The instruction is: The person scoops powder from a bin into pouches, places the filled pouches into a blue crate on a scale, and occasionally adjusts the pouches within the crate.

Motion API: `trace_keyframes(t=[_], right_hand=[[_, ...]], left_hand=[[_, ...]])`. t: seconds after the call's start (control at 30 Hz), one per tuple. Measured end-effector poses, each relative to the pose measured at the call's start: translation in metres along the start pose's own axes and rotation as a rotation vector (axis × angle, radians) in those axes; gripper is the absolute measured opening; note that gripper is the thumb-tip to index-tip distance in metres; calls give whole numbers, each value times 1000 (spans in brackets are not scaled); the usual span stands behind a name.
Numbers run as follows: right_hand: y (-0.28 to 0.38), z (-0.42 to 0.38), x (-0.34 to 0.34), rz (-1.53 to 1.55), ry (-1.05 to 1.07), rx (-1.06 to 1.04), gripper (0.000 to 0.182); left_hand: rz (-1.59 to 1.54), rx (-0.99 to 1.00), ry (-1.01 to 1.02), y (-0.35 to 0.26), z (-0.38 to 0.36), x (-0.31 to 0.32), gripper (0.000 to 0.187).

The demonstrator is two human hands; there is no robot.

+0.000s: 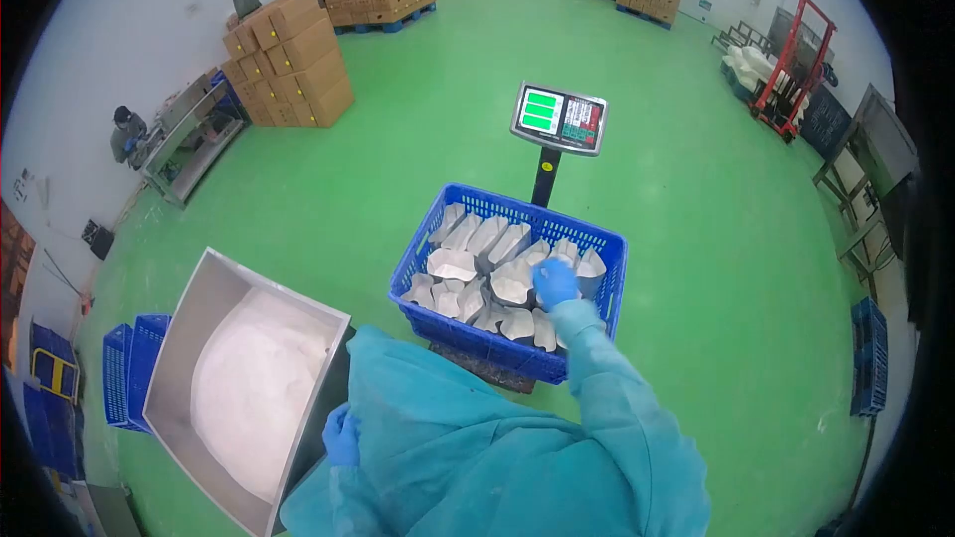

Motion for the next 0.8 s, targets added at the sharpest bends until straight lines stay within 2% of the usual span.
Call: trace_keyframes(t=[0.03, 0.07, 0.1, 0.13, 0.17, 0.2, 0.23, 0.27, 0.3, 0.33, 0.37, 0.4, 0.43, 0.47, 0.5, 0.53, 0.6, 0.63, 0.67, 0.7, 0.73, 0.77, 0.8], right_hand=[[8, -8, 67, 189, -449, 6, 14], [66, 13, 56, 306, -33, 156, 25], [137, 20, -14, 556, 146, 166, 24], [207, 24, -85, 789, 334, 217, 23], [273, 19, -52, 765, 186, -45, 24], [338, 7, -24, 693, -11, -315, 25], [394, -7, -34, 606, -226, -535, 27], [410, -28, -39, 940, -363, -531, 28], [414, -18, -46, 928, -401, -481, 27], [409, 6, -53, 917, -435, -423, 27], [399, 25, -54, 909, -455, -349, 27], [398, 45, -20, 837, -93, -356, 29], [383, 52, 17, 749, 260, -369, 32], [339, 62, 54, 806, 0, -224, 28], [277, 58, 18, 802, -159, -110, 27], [209, 54, 54, 747, -128, 87, 23], [73, 35, 122, 642, -41, 483, 18], [39, 24, 116, -15, 123, 106, 21], [11, 4, 64, -12, 180, 214, 28], [-10, -20, 20, -5, 228, 303, 34], [-37, -25, 77, -75, 266, 227, 37], [-85, -35, 159, -16, 356, 217, 42], [-93, -35, 176, 3, 414, 235, 43]], left_hand=[[-79, 14, -36, -6, 4, 9, 34], [-157, 27, -73, -13, 10, 21, 38], [-233, 39, -111, -19, 18, 31, 42], [-376, -76, -172, -10, 29, 43, 51], [-518, -192, -234, -1, 42, 53, 60], [-841, -233, 26, -10, 61, 87, 65], [-1156, -271, 296, -38, 65, 112, 70], [-1190, -272, 290, -49, 72, 105, 69], [-1219, -278, 284, -75, 68, 93, 69], [-1243, -290, 276, -95, 61, 79, 68], [-1093, -135, 316, -114, 53, 56, 66], [-926, -4, 361, -129, 38, 30, 64], [-626, 112, 191, -134, 30, -10, 58], [-366, 218, 42, -143, 16, -50, 52], [-137, 248, -72, -148, 0, -85, 48], [-168, 171, -188, -130, -5, -130, 40], [59, -2, -386, -46, -9, -230, 45], [251, -18, -400, 5, -3, -269, 46], [432, -36, -427, 57, 1, -301, 48], [603, -65, -470, 78, -5, -304, 50], [922, 93, -484, 86, -9, -294, 51], [1248, 223, -494, 79, -15, -265, 51], [1313, 237, -373, 76, -12, -232, 48]])
Point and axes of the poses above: each hand's wrist, its own z-axis towards the middle knuckle, its own x-axis out of the palm, y = z × x, the point moved 10 cm from there along z, towards the middle knuckle, and after that the axes turned 8 degrees about -y, right-handed, at the moved point
